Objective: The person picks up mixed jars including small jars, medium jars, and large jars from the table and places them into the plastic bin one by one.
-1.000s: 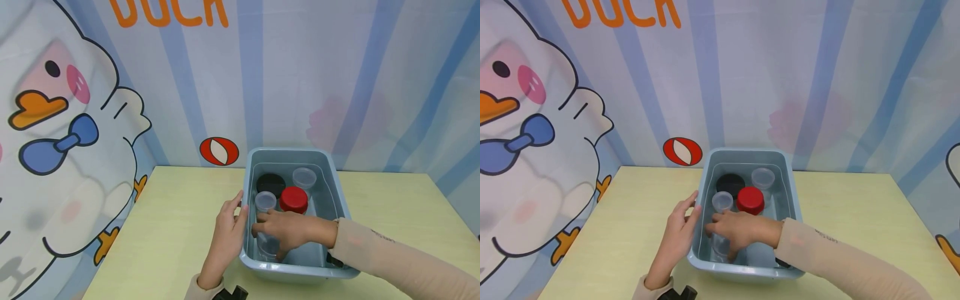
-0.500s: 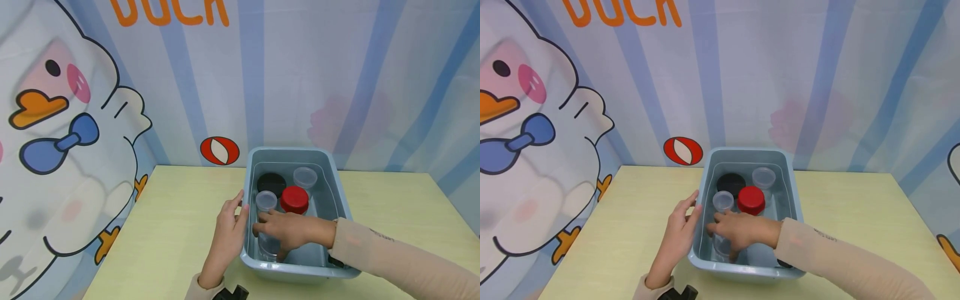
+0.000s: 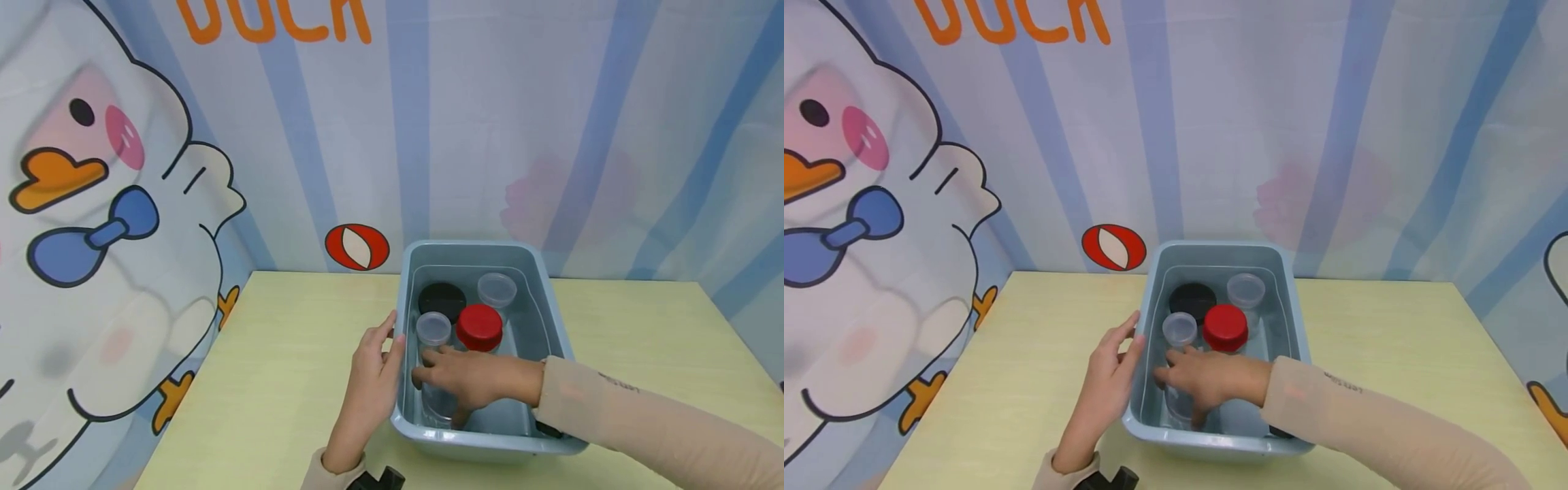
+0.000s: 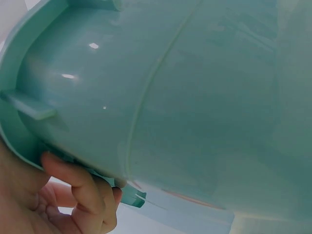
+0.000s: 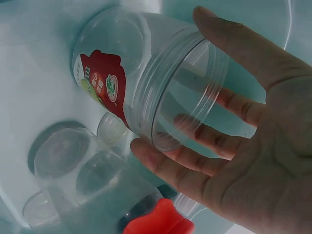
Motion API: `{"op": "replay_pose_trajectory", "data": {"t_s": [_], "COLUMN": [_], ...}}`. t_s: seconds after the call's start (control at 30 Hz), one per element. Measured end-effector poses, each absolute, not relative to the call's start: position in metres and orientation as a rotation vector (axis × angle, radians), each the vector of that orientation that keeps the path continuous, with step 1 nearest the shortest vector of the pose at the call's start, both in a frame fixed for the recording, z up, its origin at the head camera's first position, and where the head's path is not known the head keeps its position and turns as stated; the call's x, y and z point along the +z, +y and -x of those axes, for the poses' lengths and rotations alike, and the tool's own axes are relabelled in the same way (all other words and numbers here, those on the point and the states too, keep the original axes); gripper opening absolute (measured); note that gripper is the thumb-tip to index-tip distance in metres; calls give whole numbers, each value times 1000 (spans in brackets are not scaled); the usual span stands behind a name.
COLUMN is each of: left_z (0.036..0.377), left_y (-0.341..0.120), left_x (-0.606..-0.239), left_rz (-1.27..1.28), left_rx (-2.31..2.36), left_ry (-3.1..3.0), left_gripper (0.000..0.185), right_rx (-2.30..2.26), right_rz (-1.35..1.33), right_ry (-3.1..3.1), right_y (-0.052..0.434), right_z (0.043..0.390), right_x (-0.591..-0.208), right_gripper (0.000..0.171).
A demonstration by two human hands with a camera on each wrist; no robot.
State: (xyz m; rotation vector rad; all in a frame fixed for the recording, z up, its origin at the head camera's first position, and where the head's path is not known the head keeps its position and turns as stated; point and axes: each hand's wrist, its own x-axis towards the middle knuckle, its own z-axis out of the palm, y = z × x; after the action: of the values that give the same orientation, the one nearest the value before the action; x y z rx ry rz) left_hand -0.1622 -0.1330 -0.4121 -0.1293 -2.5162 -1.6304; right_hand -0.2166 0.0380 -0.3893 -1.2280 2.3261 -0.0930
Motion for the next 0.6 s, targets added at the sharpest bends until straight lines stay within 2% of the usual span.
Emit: {"op": "replay_pose_trajectory", "data": {"t_s": [0.6], "left_z": [163], "left_y": [-133], "left_x": [-413], "left_rz": [156], "left_rx": [-1636], "left_ry": [-2499], "left_gripper": [50], "right_rx": [-13], "right_rz": [1260], "right_ry": [2324], "right_y": [38], "right_z": [216], "right_x": [-391], "right_gripper": [73]}}
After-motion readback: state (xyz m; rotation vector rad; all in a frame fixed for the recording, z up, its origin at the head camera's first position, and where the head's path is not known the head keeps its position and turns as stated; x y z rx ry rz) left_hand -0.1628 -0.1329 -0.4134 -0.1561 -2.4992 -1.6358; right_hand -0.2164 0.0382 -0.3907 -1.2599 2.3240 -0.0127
